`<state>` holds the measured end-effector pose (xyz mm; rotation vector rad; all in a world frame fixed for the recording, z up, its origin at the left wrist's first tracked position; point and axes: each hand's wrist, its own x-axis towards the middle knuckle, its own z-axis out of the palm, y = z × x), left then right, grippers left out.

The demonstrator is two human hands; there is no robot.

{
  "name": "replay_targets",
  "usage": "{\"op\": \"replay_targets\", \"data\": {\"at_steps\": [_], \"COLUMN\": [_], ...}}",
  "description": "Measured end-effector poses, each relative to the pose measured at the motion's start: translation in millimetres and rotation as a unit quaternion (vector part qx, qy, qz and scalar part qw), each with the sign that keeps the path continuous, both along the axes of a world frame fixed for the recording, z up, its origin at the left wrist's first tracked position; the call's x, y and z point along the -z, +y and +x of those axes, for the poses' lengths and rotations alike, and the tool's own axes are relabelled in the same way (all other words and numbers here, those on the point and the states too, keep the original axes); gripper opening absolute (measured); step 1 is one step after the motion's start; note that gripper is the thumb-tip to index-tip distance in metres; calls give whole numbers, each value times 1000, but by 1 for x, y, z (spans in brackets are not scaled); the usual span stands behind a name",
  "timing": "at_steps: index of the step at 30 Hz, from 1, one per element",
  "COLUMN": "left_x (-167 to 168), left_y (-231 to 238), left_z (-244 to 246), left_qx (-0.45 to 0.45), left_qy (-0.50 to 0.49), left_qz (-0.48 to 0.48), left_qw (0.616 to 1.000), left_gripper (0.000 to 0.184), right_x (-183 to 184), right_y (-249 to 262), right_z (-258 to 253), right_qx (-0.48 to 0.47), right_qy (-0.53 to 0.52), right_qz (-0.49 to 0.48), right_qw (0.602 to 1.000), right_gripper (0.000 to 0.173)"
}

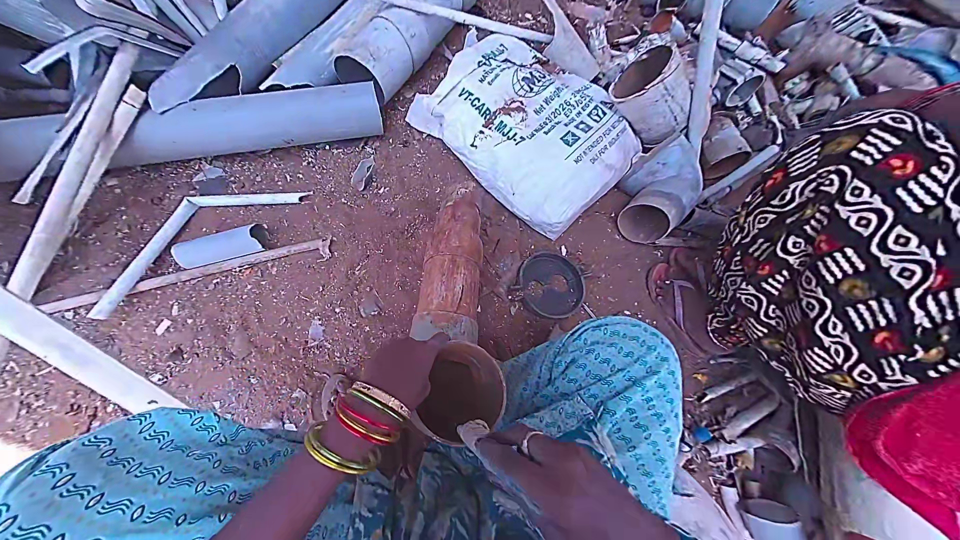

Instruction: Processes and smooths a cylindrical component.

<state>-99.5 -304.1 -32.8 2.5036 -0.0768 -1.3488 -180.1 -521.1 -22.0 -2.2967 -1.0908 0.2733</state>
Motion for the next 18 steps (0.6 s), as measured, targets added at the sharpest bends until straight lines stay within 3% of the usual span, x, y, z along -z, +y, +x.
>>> {"op": "replay_targets", "data": {"at_steps": [5,9,14,18], "left_x": [-5,-6,-11,-14], "left_y": [-6,-9,-20,-30], "left_z": [-5,-1,2,6], "left_qx": [33,58,90,120], "left_qy": [-4,-6,-14,9], "left_qz": [29,54,80,102], "left_qw": [999,997,993,988], "left_gripper": [70,71,70,72], "right_x": [-18,16,-10,29], "right_y": [-13,-4,-11,7], "right_z": [6,10,4,-7], "right_qx": [-23,53,20,47], "right_qy": [61,-9,55,-37], "right_qz": [45,94,122,105], "right_qw": [997,994,991,993], "right_gripper": [20,25,23,23]}}
